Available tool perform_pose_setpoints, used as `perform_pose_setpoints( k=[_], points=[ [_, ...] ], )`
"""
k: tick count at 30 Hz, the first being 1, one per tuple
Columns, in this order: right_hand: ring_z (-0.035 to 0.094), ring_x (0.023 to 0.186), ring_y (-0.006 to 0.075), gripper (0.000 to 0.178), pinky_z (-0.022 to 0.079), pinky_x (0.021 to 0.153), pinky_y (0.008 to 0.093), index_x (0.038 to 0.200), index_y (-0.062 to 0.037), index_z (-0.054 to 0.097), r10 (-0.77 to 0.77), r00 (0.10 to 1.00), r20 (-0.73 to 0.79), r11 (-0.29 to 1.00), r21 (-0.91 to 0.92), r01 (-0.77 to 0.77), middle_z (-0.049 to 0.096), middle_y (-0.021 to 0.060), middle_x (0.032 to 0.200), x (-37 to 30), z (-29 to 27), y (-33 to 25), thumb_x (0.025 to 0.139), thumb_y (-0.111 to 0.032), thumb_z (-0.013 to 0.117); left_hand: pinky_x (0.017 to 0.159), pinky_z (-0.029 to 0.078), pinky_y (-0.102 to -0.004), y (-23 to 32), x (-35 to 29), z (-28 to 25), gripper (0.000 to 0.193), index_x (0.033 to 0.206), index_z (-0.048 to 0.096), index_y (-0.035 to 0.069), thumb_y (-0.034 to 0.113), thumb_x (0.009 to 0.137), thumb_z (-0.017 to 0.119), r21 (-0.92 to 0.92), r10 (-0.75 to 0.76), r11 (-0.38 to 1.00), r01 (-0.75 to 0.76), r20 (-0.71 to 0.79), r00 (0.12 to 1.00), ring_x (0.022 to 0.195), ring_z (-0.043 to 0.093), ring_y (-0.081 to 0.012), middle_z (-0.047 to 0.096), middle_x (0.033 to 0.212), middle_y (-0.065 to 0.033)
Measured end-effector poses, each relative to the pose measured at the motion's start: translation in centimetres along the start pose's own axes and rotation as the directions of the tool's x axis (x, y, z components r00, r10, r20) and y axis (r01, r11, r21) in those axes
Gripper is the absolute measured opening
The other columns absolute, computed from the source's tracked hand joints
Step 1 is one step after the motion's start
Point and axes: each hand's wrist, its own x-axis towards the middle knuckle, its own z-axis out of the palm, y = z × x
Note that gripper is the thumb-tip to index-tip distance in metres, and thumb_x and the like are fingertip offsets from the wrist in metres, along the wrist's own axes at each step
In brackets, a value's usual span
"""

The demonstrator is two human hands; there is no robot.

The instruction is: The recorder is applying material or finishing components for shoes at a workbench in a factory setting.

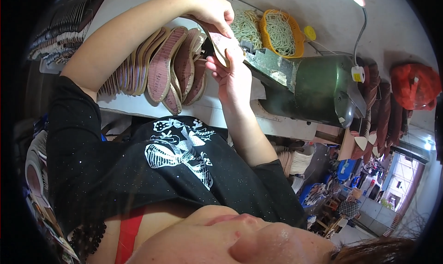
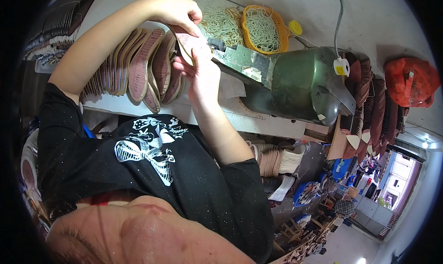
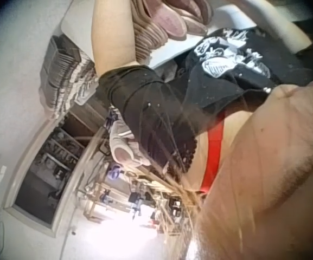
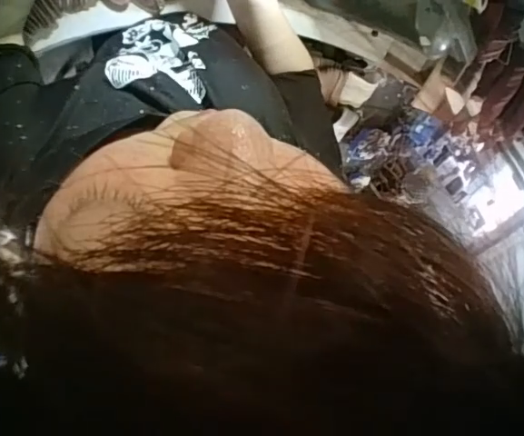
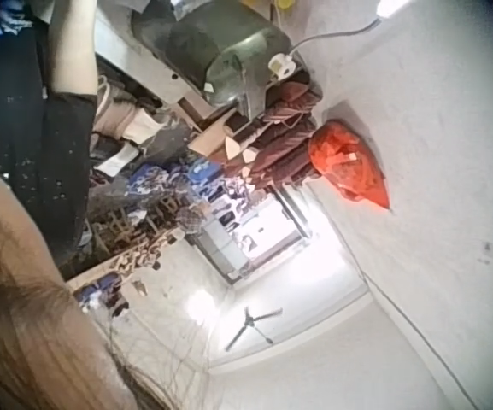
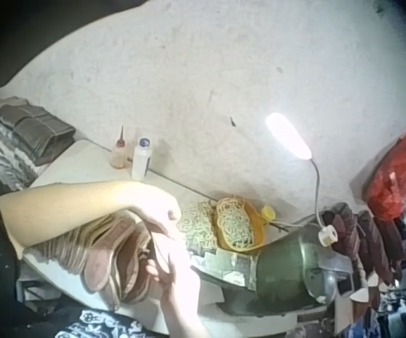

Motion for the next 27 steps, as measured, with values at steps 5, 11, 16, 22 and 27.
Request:
perform_pose_setpoints(
  k=[5, 11, 16, 22, 27],
  points=[
    [0.066, 0.074, 0.0155, 0.034, 0.044, 0.065, 0.0241, 0.113, -0.0045, 0.053, -0.009, 1.000, 0.008, 1.000, 0.003, 0.009, 0.068, 0.0123, 0.089, 0.2, 0.0, 0.0, 0.091, -0.031, 0.055, 0.049, 0.037, -0.0258, -1.6, 0.3, 0.6, 0.035, 0.069, 0.058, 0.002, 0.033, 0.080, 0.068, 0.030, -0.021, 0.999, 0.021, -0.019, 1.000, 0.056, 0.046, -0.0067, 0.051, 0.059, 0.0027],
    [0.065, 0.069, 0.0118, 0.038, 0.045, 0.059, 0.0214, 0.110, -0.0045, 0.057, -0.018, 1.000, 0.019, 1.000, 0.022, 0.017, 0.068, 0.0094, 0.085, 0.5, 0.5, -0.2, 0.092, -0.038, 0.052, 0.075, 0.047, -0.0335, -1.7, -1.4, -0.3, 0.043, 0.110, 0.065, 0.008, 0.041, 0.081, 0.064, 0.065, -0.001, 0.998, 0.002, -0.008, 1.000, 0.086, 0.060, -0.0252, 0.066, 0.102, -0.0125],
    [0.066, 0.070, 0.0141, 0.040, 0.046, 0.060, 0.0222, 0.109, -0.0041, 0.058, -0.008, 0.999, 0.042, 1.000, -0.027, 0.009, 0.068, 0.0109, 0.086, 0.7, -0.3, -0.8, 0.092, -0.040, 0.053, 0.058, 0.037, -0.0254, -2.8, -1.0, 1.6, 0.029, 0.081, 0.058, 0.004, 0.031, 0.087, 0.059, -0.006, 0.024, 1.000, -0.025, -0.040, 0.999, 0.064, 0.044, -0.0073, 0.052, 0.068, 0.0020],
    [0.066, 0.074, 0.0168, 0.038, 0.047, 0.058, 0.0235, 0.109, -0.0043, 0.056, 0.057, 0.996, 0.068, 0.998, -0.021, -0.056, 0.067, 0.0127, 0.089, 0.5, -0.5, -1.4, 0.091, -0.037, 0.055, 0.054, 0.037, -0.0262, -1.2, -3.2, 2.6, 0.030, 0.077, 0.058, 0.005, 0.033, 0.087, 0.056, 0.118, 0.012, 0.993, 0.000, -0.095, 0.995, 0.059, 0.043, -0.0084, 0.051, 0.064, 0.0002],
    [0.065, 0.070, 0.0148, 0.033, 0.047, 0.057, 0.0230, 0.103, -0.0065, 0.058, 0.104, 0.993, 0.050, 0.994, -0.045, -0.102, 0.067, 0.0087, 0.084, 0.8, -1.3, -1.7, 0.090, -0.037, 0.057, 0.047, 0.039, -0.0253, -0.6, -3.9, 3.6, 0.033, 0.070, 0.060, 0.006, 0.034, 0.087, 0.056, -0.003, -0.097, 0.995, 0.097, -0.049, 0.994, 0.051, 0.047, -0.0082, 0.054, 0.057, -0.0021]
  ],
)
